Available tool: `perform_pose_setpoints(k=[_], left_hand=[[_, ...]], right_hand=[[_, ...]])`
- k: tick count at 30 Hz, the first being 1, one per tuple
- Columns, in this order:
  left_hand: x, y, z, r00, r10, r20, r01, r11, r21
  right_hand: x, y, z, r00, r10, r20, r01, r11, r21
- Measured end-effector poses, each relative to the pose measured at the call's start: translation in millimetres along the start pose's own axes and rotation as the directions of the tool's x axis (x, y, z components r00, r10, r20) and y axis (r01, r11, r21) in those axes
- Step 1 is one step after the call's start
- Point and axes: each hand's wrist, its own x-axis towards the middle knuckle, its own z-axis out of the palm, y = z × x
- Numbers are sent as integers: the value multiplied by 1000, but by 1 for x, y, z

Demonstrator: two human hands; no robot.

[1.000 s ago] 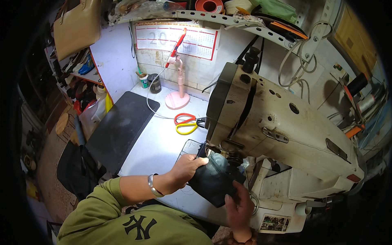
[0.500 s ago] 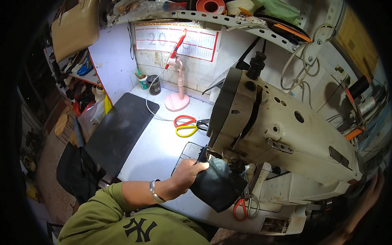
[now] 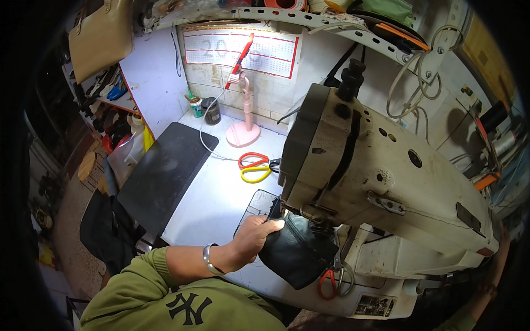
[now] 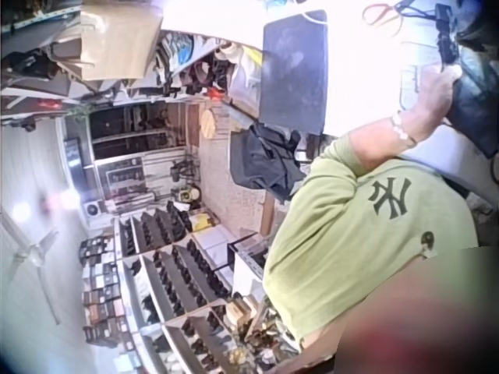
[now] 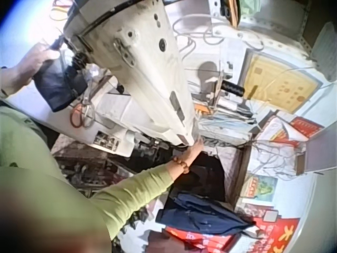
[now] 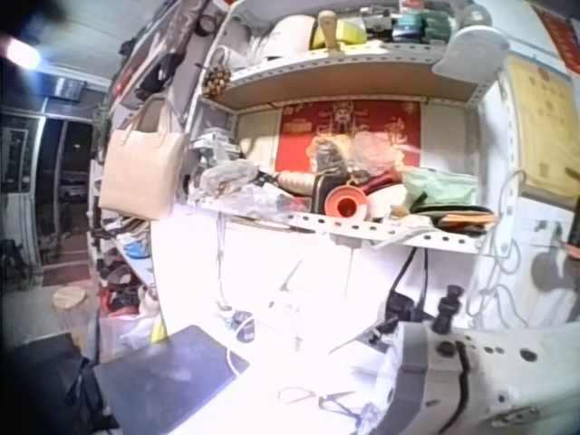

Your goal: The person aligns a zipper on a black leather pouch and sews it using a sewing machine. They repeatedly adjust the pouch, guide it under the needle, and trim excess thread with scissors. The pouch is handled multiple times to ensure proper alignment and stitching.

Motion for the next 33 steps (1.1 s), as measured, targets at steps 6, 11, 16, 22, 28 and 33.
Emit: perform_pose_setpoints(k=[6, 11, 16, 22, 28, 33], left_hand=[[-4, 5, 1, 1000, 0, -30, 3, 996, 86], [-3, 5, 2, 1000, -23, -13, 23, 1000, 9], [-2, 3, 1, 1000, -23, -22, 23, 1000, 1], [-2, 5, 0, 1000, -24, -11, 24, 999, 20], [-1, 5, -1, 1000, -27, -5, 28, 999, 37], [-1, 5, -2, 1000, -29, -10, 30, 998, 47]], right_hand=[[-44, -10, 20, 954, -53, -296, 92, 988, 121], [-93, -63, 39, 911, -5, -412, 101, 972, 213], [-133, -118, 58, 864, 201, -461, 14, 906, 423], [-187, -177, 91, 863, 471, -185, 17, 338, 941], [-156, -173, 70, 825, 488, -285, 29, 466, 884], [-90, -102, 34, 905, 58, -422, 65, 960, 271]])
